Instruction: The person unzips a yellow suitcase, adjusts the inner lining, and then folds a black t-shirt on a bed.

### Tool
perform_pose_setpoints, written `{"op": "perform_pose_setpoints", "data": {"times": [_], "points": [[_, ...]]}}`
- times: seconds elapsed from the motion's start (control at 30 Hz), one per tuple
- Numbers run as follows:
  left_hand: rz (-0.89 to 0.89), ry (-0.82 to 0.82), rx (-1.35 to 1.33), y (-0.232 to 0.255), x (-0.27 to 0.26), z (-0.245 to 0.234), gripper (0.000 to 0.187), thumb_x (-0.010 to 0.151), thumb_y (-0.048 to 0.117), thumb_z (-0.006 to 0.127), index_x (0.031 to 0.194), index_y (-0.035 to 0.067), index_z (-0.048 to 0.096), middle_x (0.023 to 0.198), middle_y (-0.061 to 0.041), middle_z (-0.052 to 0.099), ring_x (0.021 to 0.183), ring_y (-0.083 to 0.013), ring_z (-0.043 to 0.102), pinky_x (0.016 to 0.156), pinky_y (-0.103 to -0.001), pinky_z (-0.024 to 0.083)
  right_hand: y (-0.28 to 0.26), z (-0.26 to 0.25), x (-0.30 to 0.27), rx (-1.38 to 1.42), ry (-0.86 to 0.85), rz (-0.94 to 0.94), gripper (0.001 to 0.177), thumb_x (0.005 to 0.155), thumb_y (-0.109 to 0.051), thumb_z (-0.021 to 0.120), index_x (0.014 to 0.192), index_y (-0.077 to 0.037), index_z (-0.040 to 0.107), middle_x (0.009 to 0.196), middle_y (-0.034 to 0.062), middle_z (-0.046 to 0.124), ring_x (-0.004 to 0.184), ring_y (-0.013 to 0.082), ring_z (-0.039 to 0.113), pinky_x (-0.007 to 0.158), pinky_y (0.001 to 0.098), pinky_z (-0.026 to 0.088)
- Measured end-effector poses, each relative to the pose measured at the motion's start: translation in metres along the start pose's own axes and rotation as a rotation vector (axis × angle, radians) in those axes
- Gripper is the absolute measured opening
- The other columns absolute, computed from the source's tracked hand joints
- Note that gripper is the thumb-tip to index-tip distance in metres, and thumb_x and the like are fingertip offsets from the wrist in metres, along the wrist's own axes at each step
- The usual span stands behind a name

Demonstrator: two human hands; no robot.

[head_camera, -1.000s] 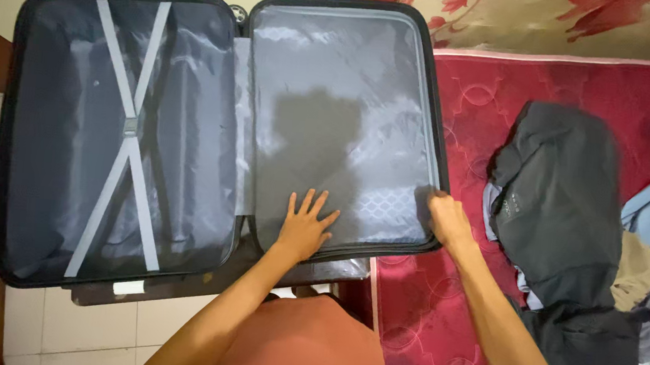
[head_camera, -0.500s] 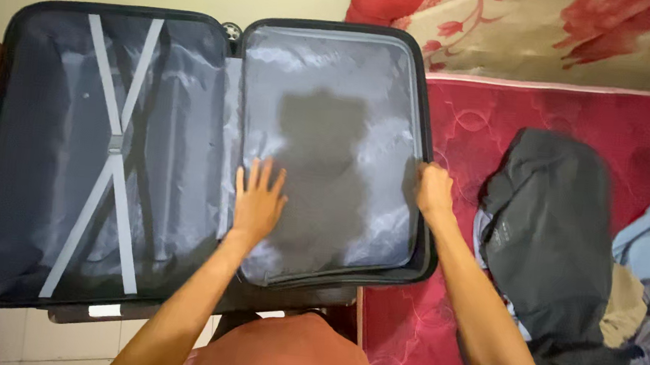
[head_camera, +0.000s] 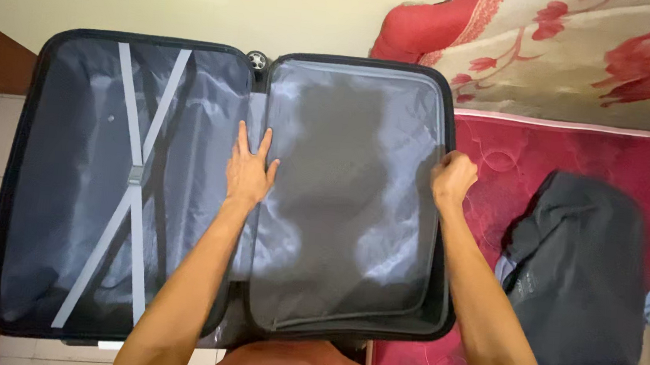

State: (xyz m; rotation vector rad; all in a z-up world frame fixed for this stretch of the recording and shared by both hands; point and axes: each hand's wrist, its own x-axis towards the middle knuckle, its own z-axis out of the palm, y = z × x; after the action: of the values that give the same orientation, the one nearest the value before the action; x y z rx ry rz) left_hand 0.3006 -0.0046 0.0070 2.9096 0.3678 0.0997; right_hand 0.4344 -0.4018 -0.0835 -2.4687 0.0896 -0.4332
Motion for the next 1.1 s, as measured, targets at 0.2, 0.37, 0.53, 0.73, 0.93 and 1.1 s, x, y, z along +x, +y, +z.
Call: {"op": "perform_pose_setpoints", "data": {"times": [0.2, 0.37, 0.53, 0.73, 0.93, 1.1], "points": [[-0.027, 0.035, -0.056, 0.008, 0.014, -0.009, 0.069, 0.092, 0.033, 0.071, 0.155, 0.024, 0.044, 0.164, -0.027, 0.015, 0.118, -0.0475, 0.055, 0.096, -0.053, 0.051, -0.018, 0.023, 0.037, 0.046, 0.158, -0.006, 0.011, 0.079, 0.000, 0.063, 0.082, -0.001, 0.074, 0.086, 0.0239, 0.071, 0.082, 0.0443, 0.070, 0.078, 0.0525, 0.055], [-0.014, 0.031, -0.069, 0.009, 0.017, -0.013, 0.066, 0.091, 0.033, 0.071, 0.151, 0.023, 0.047, 0.162, -0.028, 0.017, 0.108, -0.0475, 0.061, 0.088, -0.052, 0.055, -0.017, 0.054, 0.082, 0.047, 0.279, 0.022, 0.012, 0.074, 0.000, 0.070, 0.081, -0.002, 0.079, 0.077, 0.0244, 0.071, 0.072, 0.0426, 0.070, 0.072, 0.0500, 0.056], [-0.038, 0.049, -0.101, 0.007, 0.018, -0.010, 0.060, 0.092, 0.030, 0.068, 0.149, 0.023, 0.050, 0.162, -0.028, 0.022, 0.107, -0.0470, 0.062, 0.089, -0.052, 0.055, -0.015, 0.096, 0.117, 0.193, 0.413, 0.164, 0.009, 0.073, 0.000, 0.072, 0.077, -0.004, 0.079, 0.070, 0.0193, 0.072, 0.063, 0.0335, 0.073, 0.065, 0.0443, 0.057], [-0.024, 0.089, -0.122, 0.001, 0.020, 0.000, 0.052, 0.098, 0.030, 0.061, 0.148, 0.020, 0.052, 0.161, -0.030, 0.024, 0.108, -0.0460, 0.062, 0.092, -0.052, 0.054, -0.008, 0.129, 0.139, 0.152, 0.503, 0.090, 0.007, 0.073, 0.001, 0.073, 0.076, -0.002, 0.078, 0.066, 0.0206, 0.069, 0.059, 0.0339, 0.069, 0.060, 0.0461, 0.054], [-0.021, 0.112, -0.124, 0.000, 0.023, 0.006, 0.051, 0.098, 0.032, 0.059, 0.147, 0.020, 0.053, 0.161, -0.028, 0.025, 0.114, -0.0434, 0.060, 0.093, -0.053, 0.052, -0.025, 0.137, 0.154, 0.142, 0.451, -0.115, 0.008, 0.073, 0.005, 0.069, 0.076, 0.000, 0.075, 0.071, 0.0214, 0.070, 0.063, 0.0356, 0.069, 0.064, 0.0451, 0.054], [-0.041, 0.074, -0.144, 0.002, 0.021, 0.004, 0.051, 0.099, 0.033, 0.058, 0.147, 0.018, 0.052, 0.162, -0.028, 0.022, 0.116, -0.0430, 0.060, 0.092, -0.053, 0.052, -0.058, 0.127, 0.154, 0.251, 0.379, -0.164, 0.010, 0.078, 0.008, 0.066, 0.083, 0.001, 0.072, 0.075, 0.0220, 0.069, 0.068, 0.0353, 0.071, 0.067, 0.0440, 0.054]]}}
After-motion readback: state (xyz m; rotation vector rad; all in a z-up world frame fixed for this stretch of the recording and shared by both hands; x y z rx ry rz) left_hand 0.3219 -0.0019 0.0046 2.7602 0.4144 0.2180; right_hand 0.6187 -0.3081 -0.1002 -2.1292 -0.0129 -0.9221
